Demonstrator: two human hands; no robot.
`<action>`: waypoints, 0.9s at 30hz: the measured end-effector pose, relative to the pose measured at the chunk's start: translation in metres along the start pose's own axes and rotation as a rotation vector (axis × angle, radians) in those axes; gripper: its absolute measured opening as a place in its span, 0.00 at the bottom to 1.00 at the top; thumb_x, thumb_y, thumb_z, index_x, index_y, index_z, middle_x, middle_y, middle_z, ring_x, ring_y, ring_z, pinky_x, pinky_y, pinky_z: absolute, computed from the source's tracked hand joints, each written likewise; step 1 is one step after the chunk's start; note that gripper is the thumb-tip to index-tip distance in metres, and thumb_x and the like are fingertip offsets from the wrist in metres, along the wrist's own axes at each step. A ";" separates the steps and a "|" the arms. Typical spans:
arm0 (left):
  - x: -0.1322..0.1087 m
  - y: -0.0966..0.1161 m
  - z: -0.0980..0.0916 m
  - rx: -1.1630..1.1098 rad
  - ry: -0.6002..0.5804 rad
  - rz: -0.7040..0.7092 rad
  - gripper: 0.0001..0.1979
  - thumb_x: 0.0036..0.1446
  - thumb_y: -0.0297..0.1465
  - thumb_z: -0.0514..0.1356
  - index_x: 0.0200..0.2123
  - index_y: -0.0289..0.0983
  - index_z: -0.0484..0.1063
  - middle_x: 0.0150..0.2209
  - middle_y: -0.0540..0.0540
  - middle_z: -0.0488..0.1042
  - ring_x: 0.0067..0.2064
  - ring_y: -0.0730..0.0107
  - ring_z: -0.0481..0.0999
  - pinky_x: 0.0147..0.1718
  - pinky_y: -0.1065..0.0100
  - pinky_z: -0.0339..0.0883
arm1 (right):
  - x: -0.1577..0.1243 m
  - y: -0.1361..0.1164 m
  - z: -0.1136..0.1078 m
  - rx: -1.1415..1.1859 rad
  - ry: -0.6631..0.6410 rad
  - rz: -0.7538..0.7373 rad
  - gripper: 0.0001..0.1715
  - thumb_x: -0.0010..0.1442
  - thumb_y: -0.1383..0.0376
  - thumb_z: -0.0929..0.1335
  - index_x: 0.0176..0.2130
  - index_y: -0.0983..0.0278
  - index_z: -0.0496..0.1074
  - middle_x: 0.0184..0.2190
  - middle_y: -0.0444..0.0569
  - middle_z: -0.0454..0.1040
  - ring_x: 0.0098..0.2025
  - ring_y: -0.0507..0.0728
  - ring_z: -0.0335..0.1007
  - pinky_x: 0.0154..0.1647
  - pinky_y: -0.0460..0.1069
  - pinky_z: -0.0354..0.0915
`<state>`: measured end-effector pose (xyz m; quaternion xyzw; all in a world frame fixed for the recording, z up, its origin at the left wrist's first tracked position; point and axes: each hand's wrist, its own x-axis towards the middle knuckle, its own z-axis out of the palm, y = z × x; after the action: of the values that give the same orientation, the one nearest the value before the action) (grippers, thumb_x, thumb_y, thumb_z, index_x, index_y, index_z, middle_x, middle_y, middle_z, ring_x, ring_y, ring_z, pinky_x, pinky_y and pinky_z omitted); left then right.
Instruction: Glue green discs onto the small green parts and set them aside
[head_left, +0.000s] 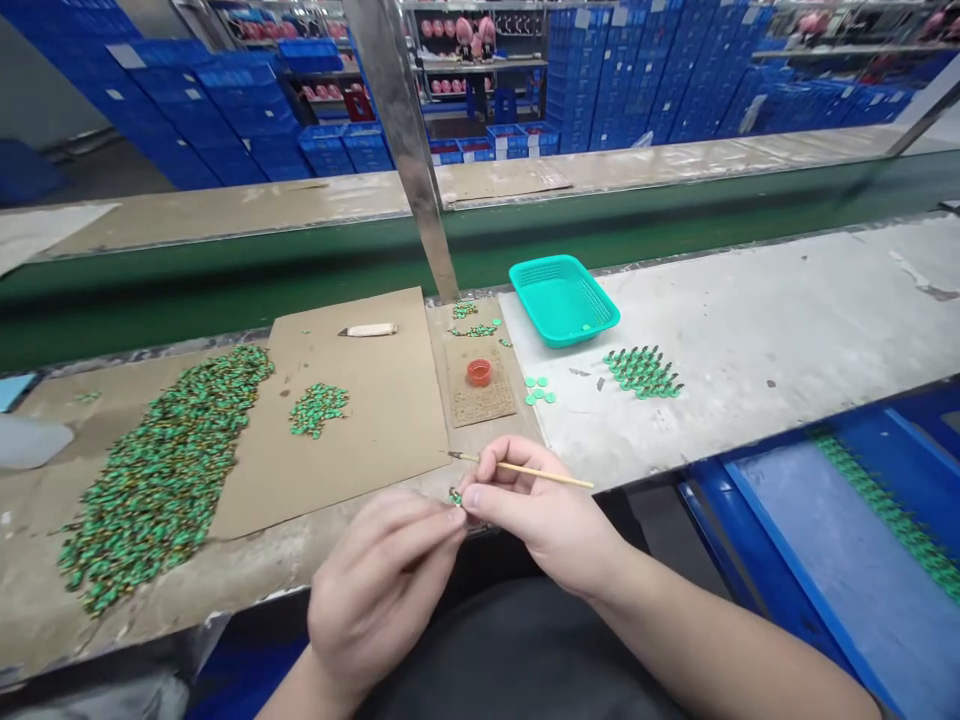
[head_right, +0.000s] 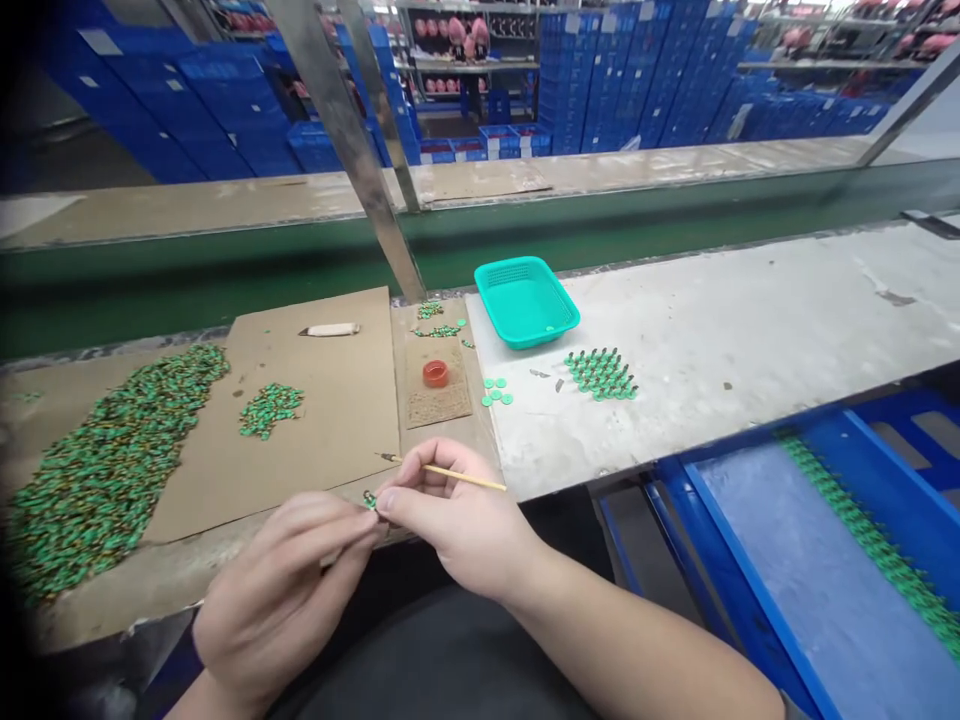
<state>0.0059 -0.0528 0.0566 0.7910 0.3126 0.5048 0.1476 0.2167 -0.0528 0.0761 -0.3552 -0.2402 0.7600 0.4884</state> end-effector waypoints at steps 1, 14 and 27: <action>-0.001 0.000 0.002 -0.071 0.017 -0.116 0.17 0.76 0.23 0.70 0.60 0.49 0.87 0.40 0.51 0.88 0.38 0.70 0.88 0.42 0.70 0.86 | 0.000 0.000 -0.002 -0.003 0.008 0.000 0.36 0.44 0.57 0.96 0.36 0.59 0.76 0.36 0.40 0.85 0.38 0.51 0.80 0.46 0.48 0.80; -0.003 -0.006 0.020 -0.438 0.041 -0.710 0.19 0.67 0.57 0.81 0.40 0.48 0.93 0.32 0.47 0.85 0.24 0.73 0.76 0.21 0.73 0.74 | -0.003 0.009 -0.035 -0.328 0.015 -0.243 0.08 0.74 0.61 0.78 0.49 0.57 0.78 0.50 0.50 0.93 0.50 0.59 0.91 0.60 0.58 0.88; 0.008 -0.057 0.029 0.038 -0.186 -0.467 0.11 0.75 0.44 0.71 0.41 0.48 0.91 0.42 0.47 0.91 0.43 0.59 0.89 0.46 0.60 0.84 | 0.006 -0.010 -0.085 -0.917 0.178 -0.742 0.08 0.81 0.64 0.72 0.54 0.54 0.69 0.45 0.44 0.90 0.48 0.57 0.93 0.49 0.53 0.85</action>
<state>0.0146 -0.0023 0.0183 0.7430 0.4815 0.3762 0.2733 0.2865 -0.0416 0.0279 -0.4843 -0.6102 0.3246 0.5364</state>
